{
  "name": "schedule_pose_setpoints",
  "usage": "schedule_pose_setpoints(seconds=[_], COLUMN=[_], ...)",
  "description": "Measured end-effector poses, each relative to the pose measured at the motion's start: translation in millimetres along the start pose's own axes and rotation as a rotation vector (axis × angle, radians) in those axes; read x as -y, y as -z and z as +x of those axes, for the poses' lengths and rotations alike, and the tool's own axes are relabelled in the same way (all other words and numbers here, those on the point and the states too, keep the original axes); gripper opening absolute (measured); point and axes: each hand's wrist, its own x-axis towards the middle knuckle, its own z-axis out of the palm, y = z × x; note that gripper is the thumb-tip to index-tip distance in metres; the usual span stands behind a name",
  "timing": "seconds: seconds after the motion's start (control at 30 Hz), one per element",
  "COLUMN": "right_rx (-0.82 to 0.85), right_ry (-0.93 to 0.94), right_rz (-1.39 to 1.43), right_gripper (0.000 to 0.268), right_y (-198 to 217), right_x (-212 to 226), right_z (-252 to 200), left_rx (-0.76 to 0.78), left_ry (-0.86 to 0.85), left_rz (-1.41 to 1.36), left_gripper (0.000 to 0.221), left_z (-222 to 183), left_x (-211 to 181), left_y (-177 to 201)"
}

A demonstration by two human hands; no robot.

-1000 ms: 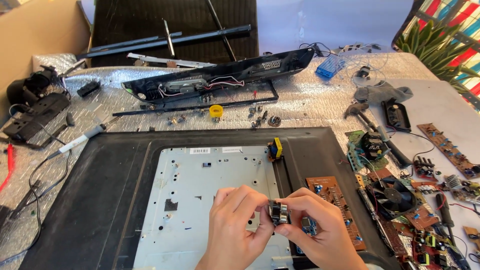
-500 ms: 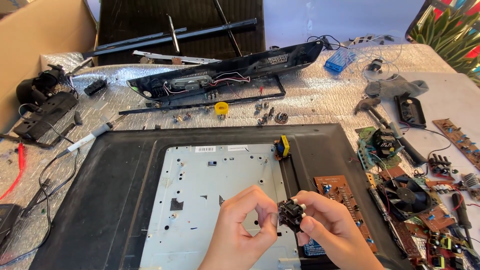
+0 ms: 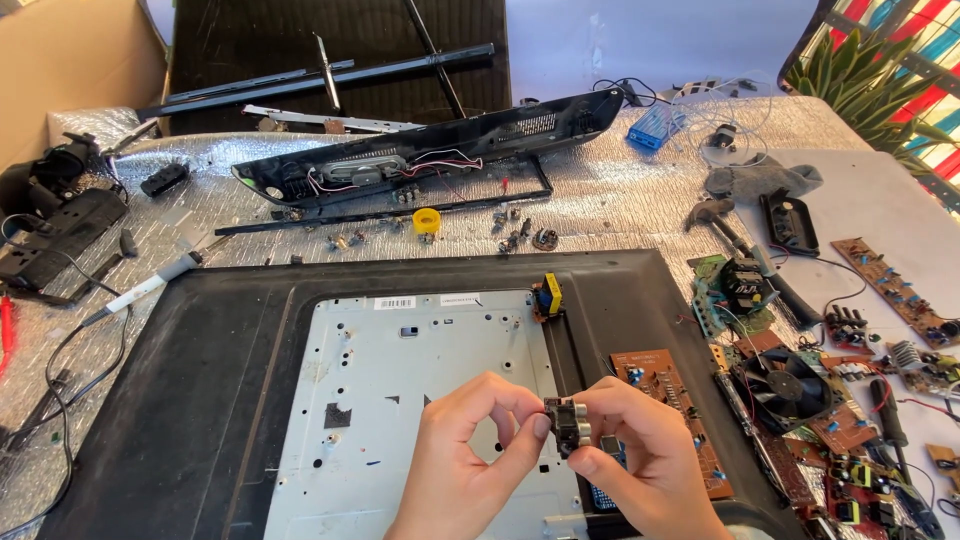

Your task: Inspecting and manipulating a small electronic component, possibly a speaker, from a disassembled television set on a workbench.

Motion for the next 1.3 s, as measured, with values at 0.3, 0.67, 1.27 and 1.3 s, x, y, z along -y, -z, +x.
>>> schedule_pose_setpoints(seconds=[0.3,0.67,1.27,1.3], right_rx=[-0.06,-0.066,-0.048,-0.05], right_ry=[0.187,0.222,0.191,0.188], right_rz=[-0.256,-0.382,-0.372,-0.374], right_gripper=[0.032,0.032,0.031,0.031], right_y=[-4,-9,-2,-2], right_x=[-4,-5,-13,-12], right_z=[1,1,-3,-3], left_rx=[-0.123,-0.099,-0.097,-0.095], left_ry=[-0.344,-0.389,-0.383,-0.382], left_rz=[0.384,0.492,0.477,0.474], left_gripper=[0.012,0.005,0.006,0.006], left_z=[-5,-5,-5,-5], left_x=[15,13,12,12], left_y=[-7,-4,-4,-4])
